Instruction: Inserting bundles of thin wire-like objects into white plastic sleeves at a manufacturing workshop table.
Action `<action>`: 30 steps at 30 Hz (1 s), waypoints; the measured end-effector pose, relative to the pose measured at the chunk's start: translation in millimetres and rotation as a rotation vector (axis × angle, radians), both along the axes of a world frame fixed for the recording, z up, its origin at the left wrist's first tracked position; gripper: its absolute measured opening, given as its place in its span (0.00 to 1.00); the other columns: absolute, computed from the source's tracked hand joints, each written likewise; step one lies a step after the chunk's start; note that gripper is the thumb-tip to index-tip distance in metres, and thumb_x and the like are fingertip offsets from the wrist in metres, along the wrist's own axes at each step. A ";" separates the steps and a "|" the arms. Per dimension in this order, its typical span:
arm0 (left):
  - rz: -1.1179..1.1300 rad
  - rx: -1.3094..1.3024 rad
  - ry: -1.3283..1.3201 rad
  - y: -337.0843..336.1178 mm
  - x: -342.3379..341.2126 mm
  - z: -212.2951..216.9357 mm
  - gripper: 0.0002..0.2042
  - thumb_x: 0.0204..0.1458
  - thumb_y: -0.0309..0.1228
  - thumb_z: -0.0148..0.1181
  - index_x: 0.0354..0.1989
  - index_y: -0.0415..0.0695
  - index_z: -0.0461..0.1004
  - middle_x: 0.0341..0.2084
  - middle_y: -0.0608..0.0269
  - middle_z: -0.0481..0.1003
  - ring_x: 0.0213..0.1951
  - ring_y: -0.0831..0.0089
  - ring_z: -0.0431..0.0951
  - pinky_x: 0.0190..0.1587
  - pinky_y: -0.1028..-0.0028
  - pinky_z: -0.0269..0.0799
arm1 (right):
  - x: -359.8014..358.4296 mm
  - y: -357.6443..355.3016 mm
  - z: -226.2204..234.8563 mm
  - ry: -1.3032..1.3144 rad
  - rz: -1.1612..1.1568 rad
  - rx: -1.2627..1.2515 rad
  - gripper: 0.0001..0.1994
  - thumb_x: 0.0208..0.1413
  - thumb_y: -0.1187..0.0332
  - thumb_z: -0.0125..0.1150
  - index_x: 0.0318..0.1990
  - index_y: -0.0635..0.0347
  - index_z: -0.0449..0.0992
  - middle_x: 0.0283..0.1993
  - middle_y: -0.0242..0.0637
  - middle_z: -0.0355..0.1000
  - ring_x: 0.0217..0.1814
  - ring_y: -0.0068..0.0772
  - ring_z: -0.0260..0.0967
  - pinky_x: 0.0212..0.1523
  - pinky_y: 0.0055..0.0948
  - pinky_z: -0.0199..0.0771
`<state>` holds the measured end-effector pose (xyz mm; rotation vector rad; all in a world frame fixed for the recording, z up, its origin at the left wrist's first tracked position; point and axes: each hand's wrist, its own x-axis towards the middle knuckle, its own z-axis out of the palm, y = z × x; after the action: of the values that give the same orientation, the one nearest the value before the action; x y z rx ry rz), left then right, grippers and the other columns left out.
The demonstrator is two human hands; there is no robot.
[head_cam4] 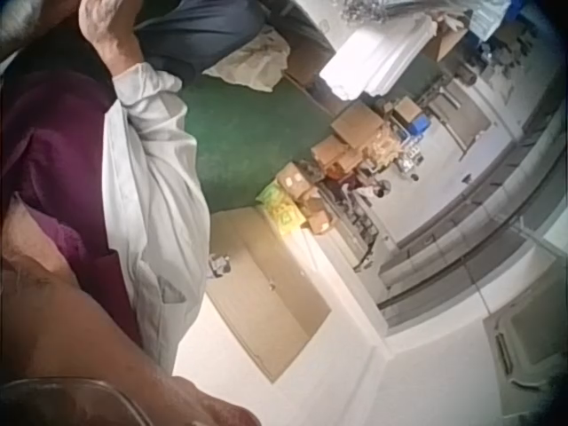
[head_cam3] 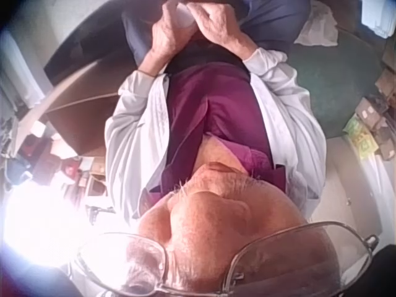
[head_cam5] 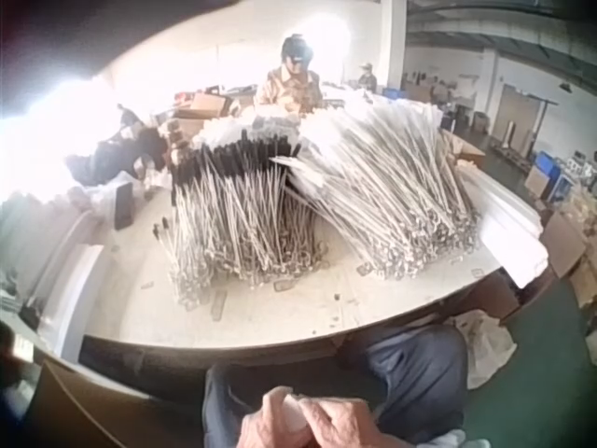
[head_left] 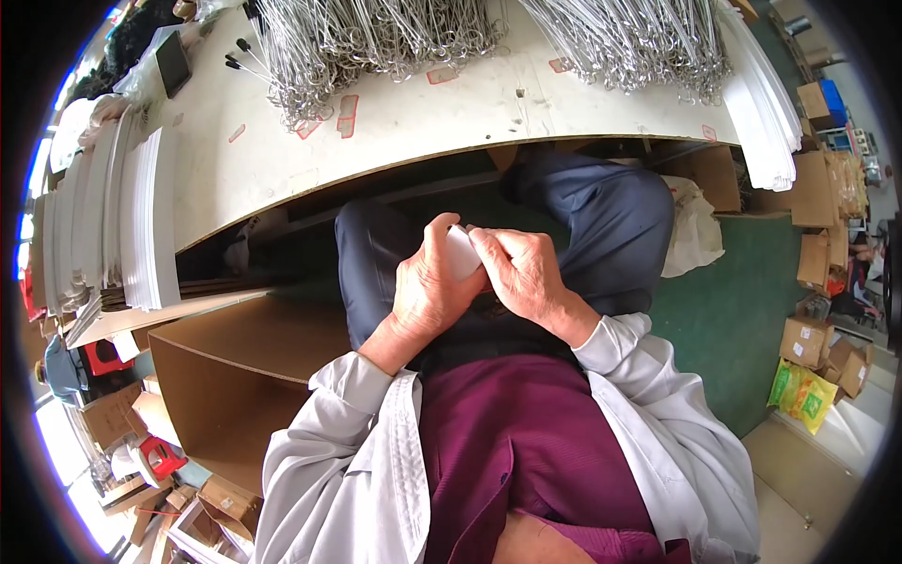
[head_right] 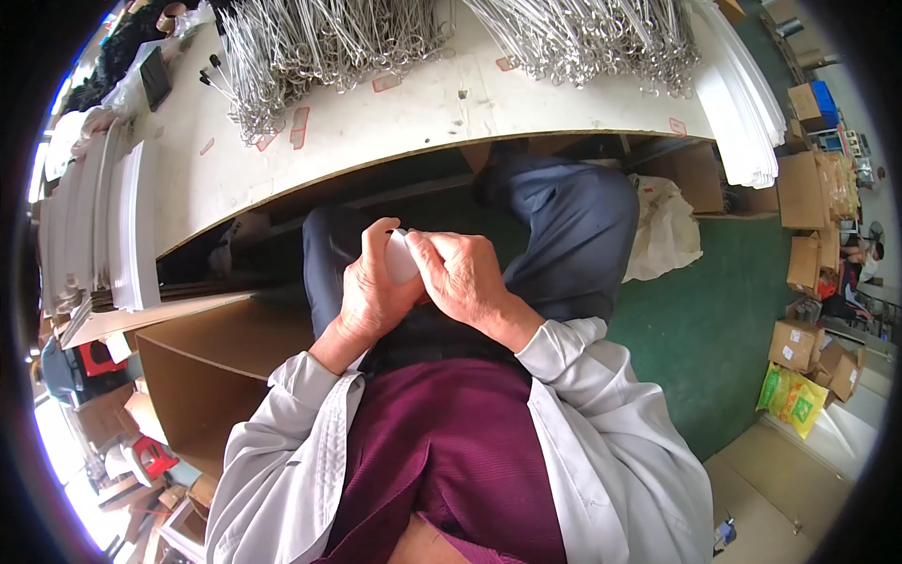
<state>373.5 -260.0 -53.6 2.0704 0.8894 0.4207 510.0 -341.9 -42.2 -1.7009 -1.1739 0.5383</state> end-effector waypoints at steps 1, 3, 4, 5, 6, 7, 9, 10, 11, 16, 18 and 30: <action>0.002 0.027 0.013 0.5 -0.1 -4.5 0.38 0.43 0.35 0.78 0.61 0.43 0.61 0.39 0.45 0.81 0.39 0.46 0.85 0.40 0.57 0.82 | -2.6 0.8 -1.9 0.071 -0.005 0.016 0.12 0.67 0.67 0.58 0.39 0.67 0.83 0.31 0.54 0.78 0.28 0.53 0.78 0.28 0.40 0.75; 0.006 0.051 0.027 1.3 -0.5 -6.4 0.40 0.42 0.36 0.78 0.62 0.42 0.59 0.37 0.44 0.81 0.39 0.46 0.85 0.40 0.57 0.82 | -1.7 2.6 -2.7 0.023 0.004 0.035 0.12 0.66 0.68 0.58 0.38 0.69 0.82 0.30 0.55 0.77 0.26 0.52 0.77 0.26 0.37 0.73; -0.002 0.052 0.039 1.7 -0.8 -4.9 0.41 0.42 0.36 0.79 0.62 0.41 0.59 0.37 0.43 0.81 0.39 0.46 0.85 0.40 0.57 0.82 | -0.4 3.0 -0.8 0.107 0.012 -0.035 0.12 0.66 0.67 0.59 0.38 0.69 0.82 0.29 0.54 0.77 0.26 0.47 0.78 0.26 0.36 0.73; -0.010 0.055 0.050 2.2 -1.2 -4.0 0.42 0.41 0.37 0.79 0.62 0.39 0.58 0.37 0.43 0.81 0.39 0.46 0.85 0.40 0.57 0.82 | 1.1 3.9 0.0 0.192 0.019 -0.104 0.12 0.65 0.67 0.60 0.37 0.69 0.82 0.28 0.53 0.77 0.25 0.41 0.79 0.27 0.35 0.73; -0.009 0.054 0.052 2.5 -1.3 -5.1 0.42 0.41 0.37 0.79 0.62 0.39 0.58 0.37 0.43 0.81 0.39 0.46 0.85 0.40 0.57 0.82 | 4.5 4.8 -2.4 0.329 0.034 -0.150 0.10 0.65 0.70 0.63 0.43 0.71 0.82 0.31 0.42 0.82 0.32 0.18 0.77 0.30 0.27 0.76; 0.003 0.072 0.055 2.7 -1.2 -6.8 0.42 0.41 0.37 0.79 0.62 0.39 0.59 0.38 0.43 0.81 0.39 0.46 0.85 0.40 0.57 0.82 | 2.7 6.4 -6.3 0.330 0.035 -0.152 0.10 0.65 0.70 0.63 0.43 0.71 0.82 0.31 0.42 0.82 0.32 0.18 0.77 0.30 0.27 0.76; 0.014 0.087 0.058 2.0 0.2 -8.5 0.42 0.41 0.38 0.79 0.62 0.40 0.59 0.38 0.43 0.81 0.39 0.47 0.85 0.40 0.57 0.83 | -3.6 10.6 -15.8 0.491 -0.029 -0.081 0.08 0.63 0.74 0.65 0.44 0.71 0.80 0.34 0.39 0.83 0.34 0.21 0.78 0.32 0.26 0.80; 0.021 0.099 0.056 1.8 0.8 -8.0 0.41 0.42 0.38 0.79 0.61 0.39 0.60 0.38 0.43 0.81 0.39 0.47 0.85 0.40 0.57 0.83 | -5.7 12.4 -18.7 0.480 -0.050 -0.093 0.06 0.61 0.75 0.66 0.42 0.71 0.79 0.35 0.40 0.83 0.35 0.21 0.79 0.34 0.25 0.81; 0.031 0.112 0.056 2.1 0.4 -7.1 0.40 0.42 0.39 0.79 0.61 0.39 0.61 0.38 0.43 0.81 0.39 0.47 0.85 0.40 0.57 0.83 | -5.5 13.1 -18.3 0.481 -0.049 -0.095 0.06 0.61 0.75 0.66 0.42 0.71 0.79 0.35 0.40 0.83 0.35 0.21 0.79 0.34 0.25 0.81; 0.074 0.129 0.016 -0.1 2.4 -3.9 0.32 0.45 0.36 0.76 0.57 0.40 0.67 0.40 0.43 0.81 0.40 0.44 0.84 0.42 0.56 0.82 | 2.3 14.1 -9.0 0.616 -0.089 -0.198 0.07 0.60 0.73 0.67 0.38 0.70 0.80 0.31 0.41 0.82 0.30 0.22 0.79 0.31 0.25 0.80; 0.074 0.148 0.008 -0.3 2.4 -4.6 0.30 0.45 0.36 0.75 0.56 0.39 0.69 0.40 0.43 0.81 0.41 0.45 0.84 0.42 0.57 0.82 | 7.7 12.0 -9.3 0.652 -0.083 -0.201 0.07 0.61 0.72 0.67 0.38 0.70 0.80 0.29 0.39 0.81 0.27 0.20 0.76 0.26 0.23 0.77; -0.029 0.241 0.018 0.6 -13.5 -5.7 0.24 0.43 0.32 0.74 0.47 0.38 0.71 0.32 0.49 0.79 0.34 0.49 0.83 0.34 0.59 0.82 | 17.6 12.4 -13.2 0.775 -0.090 -0.177 0.12 0.62 0.68 0.68 0.33 0.70 0.77 0.24 0.35 0.76 0.16 0.16 0.68 0.14 0.21 0.67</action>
<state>360.1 -259.3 -59.3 2.3062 0.8523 0.5159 527.7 -329.5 -55.3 -1.4566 -0.4962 1.1404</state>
